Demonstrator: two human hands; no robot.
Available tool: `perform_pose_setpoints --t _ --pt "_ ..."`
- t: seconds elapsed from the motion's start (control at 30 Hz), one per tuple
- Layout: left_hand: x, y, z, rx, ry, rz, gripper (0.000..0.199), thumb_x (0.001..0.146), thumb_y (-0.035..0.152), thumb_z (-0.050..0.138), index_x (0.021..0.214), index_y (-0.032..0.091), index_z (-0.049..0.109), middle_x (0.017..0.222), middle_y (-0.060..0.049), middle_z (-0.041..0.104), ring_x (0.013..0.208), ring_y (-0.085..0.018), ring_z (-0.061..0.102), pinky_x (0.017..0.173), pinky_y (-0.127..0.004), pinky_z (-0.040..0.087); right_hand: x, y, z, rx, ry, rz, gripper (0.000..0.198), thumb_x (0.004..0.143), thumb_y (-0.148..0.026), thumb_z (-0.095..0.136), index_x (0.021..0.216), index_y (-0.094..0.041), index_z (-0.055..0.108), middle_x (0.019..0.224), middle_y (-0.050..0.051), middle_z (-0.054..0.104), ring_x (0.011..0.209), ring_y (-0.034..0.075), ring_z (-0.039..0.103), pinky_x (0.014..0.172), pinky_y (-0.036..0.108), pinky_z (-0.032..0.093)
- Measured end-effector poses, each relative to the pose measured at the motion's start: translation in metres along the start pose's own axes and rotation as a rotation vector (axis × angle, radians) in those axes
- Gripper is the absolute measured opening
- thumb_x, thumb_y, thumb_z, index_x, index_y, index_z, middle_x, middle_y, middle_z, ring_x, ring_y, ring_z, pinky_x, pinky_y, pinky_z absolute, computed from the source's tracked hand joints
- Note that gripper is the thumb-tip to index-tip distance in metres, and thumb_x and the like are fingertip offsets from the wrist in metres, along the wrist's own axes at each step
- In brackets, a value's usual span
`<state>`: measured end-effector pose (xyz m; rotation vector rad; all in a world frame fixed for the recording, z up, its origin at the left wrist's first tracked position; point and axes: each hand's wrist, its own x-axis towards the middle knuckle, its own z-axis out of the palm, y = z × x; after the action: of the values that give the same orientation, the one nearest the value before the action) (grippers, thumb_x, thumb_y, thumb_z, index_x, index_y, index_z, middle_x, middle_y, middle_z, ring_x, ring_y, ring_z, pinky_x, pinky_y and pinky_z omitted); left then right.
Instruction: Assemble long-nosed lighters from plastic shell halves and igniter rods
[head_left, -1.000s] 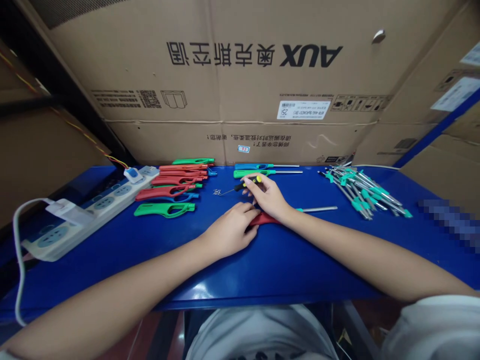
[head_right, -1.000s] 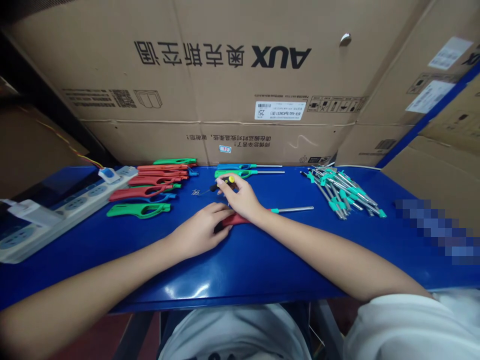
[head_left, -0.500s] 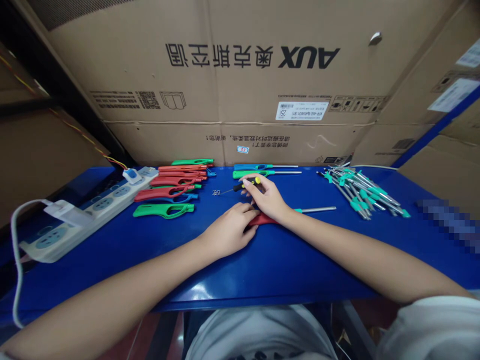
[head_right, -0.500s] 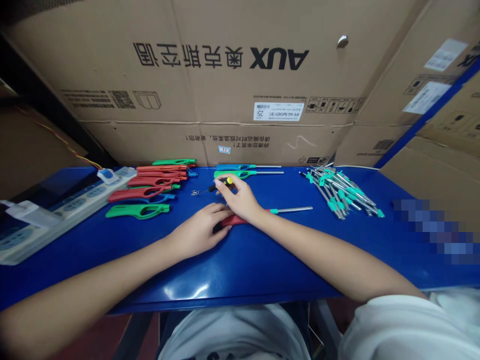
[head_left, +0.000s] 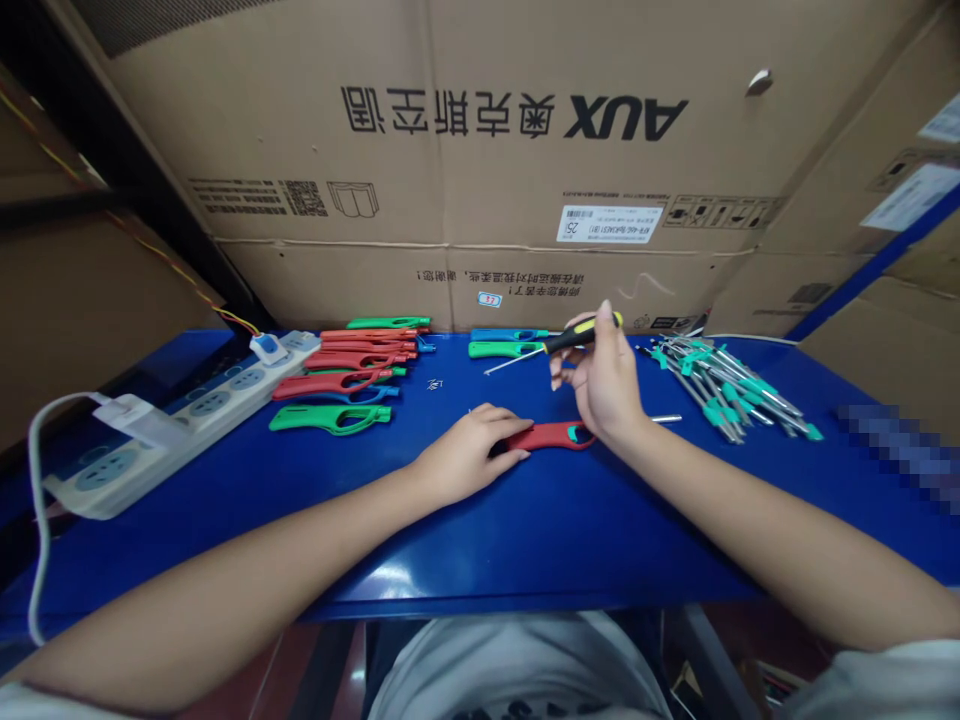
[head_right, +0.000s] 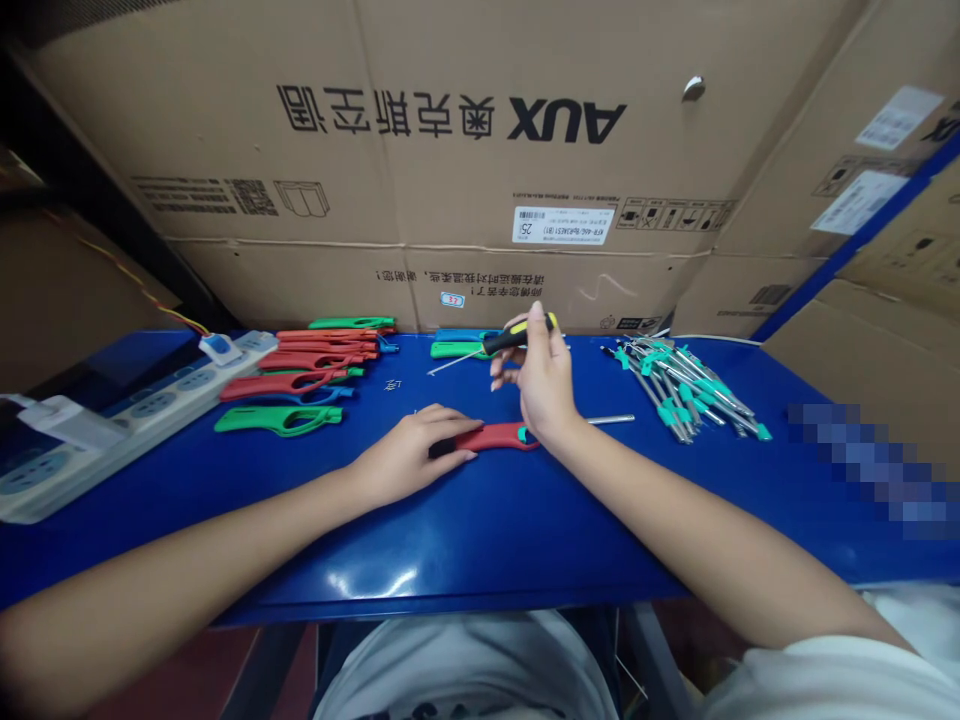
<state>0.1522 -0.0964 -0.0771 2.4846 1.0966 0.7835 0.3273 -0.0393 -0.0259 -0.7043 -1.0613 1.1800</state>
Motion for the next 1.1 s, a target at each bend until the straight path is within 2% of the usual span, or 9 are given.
perform_pose_setpoints --t 0.17,0.43,0.6,0.73,0.8,0.87,0.93,1.0,1.1 --pt "0.003 -0.008 0.002 -0.047 0.039 -0.003 0.033 0.094 0.031 0.066 0.124 0.017 0.068 0.117 -0.011 0.072 0.108 -0.024 0.066 0.098 -0.040 0.053 -0.001 -0.011 -0.022 0.016 0.027 0.024 0.048 0.079 -0.071 0.065 0.093 -0.026 0.055 0.068 -0.004 0.057 0.050 0.011 0.059 0.039 0.023 0.045" --pt "0.004 -0.013 -0.003 -0.074 0.089 -0.083 0.035 0.090 0.034 0.068 0.121 0.019 0.069 0.117 -0.009 0.072 0.110 -0.024 0.067 0.101 -0.042 0.052 0.004 -0.001 -0.033 0.065 0.112 0.113 0.052 0.081 -0.073 0.062 0.082 -0.022 0.055 0.057 -0.005 0.053 0.043 0.009 0.049 0.041 0.023 0.042" --pt "0.006 -0.022 -0.006 -0.135 0.263 -0.206 0.042 0.084 0.025 0.064 0.125 0.016 0.066 0.123 -0.012 0.068 0.109 -0.025 0.066 0.101 -0.043 0.053 0.005 -0.001 -0.035 0.052 0.152 0.131 0.052 0.083 -0.073 0.059 0.078 -0.021 0.053 0.053 -0.006 0.046 0.041 0.009 0.044 0.039 0.022 0.038" --pt "0.013 -0.034 -0.015 -0.459 0.459 -0.352 0.041 0.076 0.017 0.055 0.116 0.017 0.065 0.119 -0.010 0.070 0.109 -0.023 0.067 0.102 -0.042 0.052 0.007 0.000 -0.038 0.075 0.184 0.149 0.047 0.086 -0.067 0.060 0.076 -0.021 0.052 0.052 -0.006 0.044 0.041 0.008 0.041 0.038 0.021 0.035" --pt "0.016 -0.038 -0.020 -0.655 0.512 -0.441 0.037 0.076 0.021 0.052 0.110 0.016 0.065 0.112 -0.009 0.071 0.104 -0.021 0.068 0.097 -0.039 0.053 0.009 0.001 -0.039 0.097 0.205 0.187 0.045 0.088 -0.064 0.058 0.076 -0.021 0.052 0.051 -0.006 0.044 0.041 0.008 0.039 0.038 0.021 0.034" --pt "0.017 -0.038 -0.023 -0.755 0.554 -0.520 0.034 0.077 0.024 0.049 0.106 0.016 0.065 0.106 -0.008 0.072 0.097 -0.020 0.069 0.089 -0.034 0.055 0.010 0.001 -0.040 0.111 0.218 0.224 0.044 0.088 -0.063 0.057 0.076 -0.021 0.052 0.050 -0.006 0.043 0.040 0.008 0.038 0.038 0.021 0.033" --pt "0.016 -0.035 -0.023 -0.733 0.569 -0.560 0.031 0.078 0.025 0.047 0.102 0.017 0.065 0.101 -0.007 0.071 0.088 -0.018 0.068 0.078 -0.030 0.054 0.011 0.001 -0.042 0.113 0.216 0.242 0.044 0.088 -0.063 0.057 0.075 -0.021 0.050 0.050 -0.006 0.042 0.040 0.008 0.037 0.038 0.021 0.033" --pt "0.013 -0.027 -0.021 -0.600 0.543 -0.519 0.029 0.080 0.024 0.045 0.100 0.018 0.064 0.097 -0.006 0.069 0.083 -0.018 0.066 0.073 -0.030 0.053 0.011 0.001 -0.043 0.114 0.212 0.252 0.043 0.088 -0.062 0.057 0.075 -0.022 0.049 0.050 -0.006 0.042 0.040 0.008 0.036 0.038 0.021 0.032" --pt "0.009 -0.013 -0.024 -0.180 0.387 -0.258 0.032 0.080 0.017 0.044 0.106 0.020 0.063 0.103 -0.007 0.068 0.096 -0.022 0.063 0.086 -0.037 0.050 0.012 -0.001 -0.044 0.139 0.234 0.286 0.041 0.090 -0.059 0.055 0.075 -0.021 0.049 0.050 -0.006 0.042 0.040 0.008 0.035 0.038 0.020 0.032"
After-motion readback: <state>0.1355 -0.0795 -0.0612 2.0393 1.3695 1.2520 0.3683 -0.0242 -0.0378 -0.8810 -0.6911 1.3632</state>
